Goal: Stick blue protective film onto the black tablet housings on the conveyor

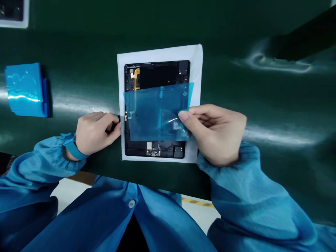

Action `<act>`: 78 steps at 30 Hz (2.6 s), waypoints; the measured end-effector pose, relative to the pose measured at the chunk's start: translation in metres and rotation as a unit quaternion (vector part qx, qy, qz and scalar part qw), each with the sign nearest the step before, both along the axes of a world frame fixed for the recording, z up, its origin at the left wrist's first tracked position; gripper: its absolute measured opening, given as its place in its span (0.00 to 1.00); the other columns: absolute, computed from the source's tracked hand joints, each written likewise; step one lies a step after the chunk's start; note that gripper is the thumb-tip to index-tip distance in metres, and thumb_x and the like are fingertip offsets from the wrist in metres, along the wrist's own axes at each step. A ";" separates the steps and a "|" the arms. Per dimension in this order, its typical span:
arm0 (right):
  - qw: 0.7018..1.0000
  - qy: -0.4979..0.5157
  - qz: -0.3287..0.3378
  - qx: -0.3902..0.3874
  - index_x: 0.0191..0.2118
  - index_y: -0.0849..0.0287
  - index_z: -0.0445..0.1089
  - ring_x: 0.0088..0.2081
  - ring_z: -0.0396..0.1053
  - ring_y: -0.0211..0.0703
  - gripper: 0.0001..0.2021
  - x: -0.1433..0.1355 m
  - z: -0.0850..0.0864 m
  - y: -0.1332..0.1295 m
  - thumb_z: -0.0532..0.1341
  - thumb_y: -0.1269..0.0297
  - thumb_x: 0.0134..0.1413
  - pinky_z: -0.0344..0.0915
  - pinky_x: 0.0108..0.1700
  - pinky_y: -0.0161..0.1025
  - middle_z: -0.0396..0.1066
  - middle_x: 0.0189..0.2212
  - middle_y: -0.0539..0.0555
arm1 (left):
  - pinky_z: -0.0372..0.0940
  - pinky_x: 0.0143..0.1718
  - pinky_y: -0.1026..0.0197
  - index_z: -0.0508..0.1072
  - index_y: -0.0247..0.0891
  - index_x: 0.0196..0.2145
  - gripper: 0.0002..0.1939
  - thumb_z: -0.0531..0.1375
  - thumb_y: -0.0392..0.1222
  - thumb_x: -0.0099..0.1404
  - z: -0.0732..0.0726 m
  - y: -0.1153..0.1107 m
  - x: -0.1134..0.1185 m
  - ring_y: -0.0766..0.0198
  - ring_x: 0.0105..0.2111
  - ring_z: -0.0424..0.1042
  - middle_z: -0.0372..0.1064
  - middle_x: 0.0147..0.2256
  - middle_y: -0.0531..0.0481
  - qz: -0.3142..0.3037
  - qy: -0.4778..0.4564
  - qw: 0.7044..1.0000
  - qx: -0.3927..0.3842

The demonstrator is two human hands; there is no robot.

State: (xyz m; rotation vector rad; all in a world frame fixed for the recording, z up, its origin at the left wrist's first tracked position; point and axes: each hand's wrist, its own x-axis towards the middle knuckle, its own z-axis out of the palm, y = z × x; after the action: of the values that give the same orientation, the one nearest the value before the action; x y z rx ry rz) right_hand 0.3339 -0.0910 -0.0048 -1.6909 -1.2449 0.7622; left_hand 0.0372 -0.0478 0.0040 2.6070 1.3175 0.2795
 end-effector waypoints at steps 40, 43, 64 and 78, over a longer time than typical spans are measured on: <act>0.995 -0.077 0.012 0.057 0.33 0.54 0.82 0.22 0.74 0.39 0.06 -0.006 0.001 -0.007 0.76 0.68 0.47 0.72 0.22 0.35 0.80 0.26 0.50 | 0.55 0.25 0.59 0.71 0.38 0.28 0.11 0.60 0.39 0.70 -0.005 0.002 -0.002 0.65 0.22 0.63 0.66 0.22 0.53 -0.079 -0.025 0.992 0.100; 0.995 -0.087 0.005 0.051 0.32 0.55 0.81 0.21 0.73 0.38 0.06 -0.007 0.002 -0.008 0.76 0.68 0.46 0.71 0.22 0.34 0.79 0.25 0.50 | 0.55 0.25 0.59 0.71 0.38 0.28 0.11 0.60 0.40 0.70 -0.005 0.002 -0.002 0.65 0.22 0.63 0.66 0.22 0.53 -0.083 -0.022 0.992 0.097; 0.995 -0.095 -0.007 0.025 0.31 0.55 0.81 0.21 0.70 0.35 0.06 -0.007 0.004 -0.008 0.76 0.67 0.45 0.67 0.22 0.33 0.78 0.24 0.48 | 0.56 0.24 0.58 0.72 0.38 0.29 0.10 0.62 0.39 0.69 -0.006 0.002 -0.002 0.64 0.23 0.64 0.67 0.22 0.54 -0.082 -0.021 0.991 0.101; 0.995 -0.084 -0.006 -0.052 0.31 0.55 0.81 0.22 0.73 0.40 0.07 -0.008 0.008 -0.006 0.76 0.60 0.47 0.72 0.24 0.36 0.76 0.22 0.48 | 0.55 0.24 0.60 0.71 0.37 0.29 0.10 0.60 0.38 0.70 -0.003 0.003 -0.001 0.66 0.22 0.65 0.68 0.22 0.54 -0.083 -0.024 0.992 0.092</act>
State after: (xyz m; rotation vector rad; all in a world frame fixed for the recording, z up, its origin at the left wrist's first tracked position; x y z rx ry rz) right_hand 0.3256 -0.0972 0.0032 -1.8768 -1.3270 0.6995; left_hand 0.0358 -0.0451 0.0008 2.8204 1.0988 0.4532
